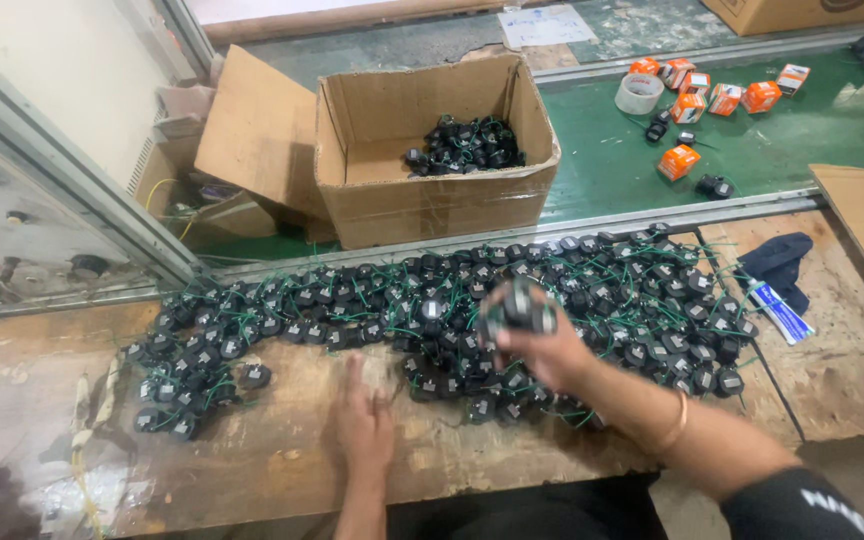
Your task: The person picks up black power adapters with green cords from a workbench, wraps and coils the cord around each adapter by hand, and places the finished adapters into an open cardboard box, working through the pile one at a time.
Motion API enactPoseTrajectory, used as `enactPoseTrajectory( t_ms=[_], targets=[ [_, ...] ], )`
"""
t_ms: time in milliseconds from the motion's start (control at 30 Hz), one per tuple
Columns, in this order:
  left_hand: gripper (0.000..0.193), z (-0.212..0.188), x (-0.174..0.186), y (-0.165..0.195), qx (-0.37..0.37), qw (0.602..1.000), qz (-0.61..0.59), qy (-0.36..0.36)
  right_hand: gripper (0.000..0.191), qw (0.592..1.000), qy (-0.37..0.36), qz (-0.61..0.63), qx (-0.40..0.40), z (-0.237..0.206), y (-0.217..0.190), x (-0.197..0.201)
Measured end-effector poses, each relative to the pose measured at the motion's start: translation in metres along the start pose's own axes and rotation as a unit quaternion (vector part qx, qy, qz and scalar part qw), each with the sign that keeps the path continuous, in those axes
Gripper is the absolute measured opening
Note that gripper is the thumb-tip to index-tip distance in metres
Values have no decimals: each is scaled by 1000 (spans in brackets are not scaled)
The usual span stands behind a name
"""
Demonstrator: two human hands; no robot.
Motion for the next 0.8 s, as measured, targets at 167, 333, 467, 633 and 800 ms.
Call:
enactPoseTrajectory(
  t_ms=[167, 333, 467, 633, 800],
  targets=[
    [44, 0, -13, 8, -109, 981, 94, -129, 39, 987, 109, 50, 105, 192, -99, 35],
    [32, -2, -15, -11, -60, 995, -63, -52, 49, 984, 143, -103, 40, 232, -122, 36],
    [41, -7, -26, -35, 59, 987, -144, -48, 36, 984, -48, -170, -15, 130, -81, -14],
    [31, -16, -23, -43, 121, 954, -262, 80, 28, 875, -328, -352, -56, -55, -38, -52],
    [50, -38, -32, -4, 109, 829, -539, 97, 74, 958, -118, -163, -202, -106, 50, -34]
  ],
)
Point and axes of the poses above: each hand's wrist, its own z-axis towards the middle knuckle, its own x-axis out of the back of the hand, y = z × x, the point moved 1 cm from there along z, towards the middle knuckle, and after that the axes turned 3 degrees about z, right-handed, at the moved point
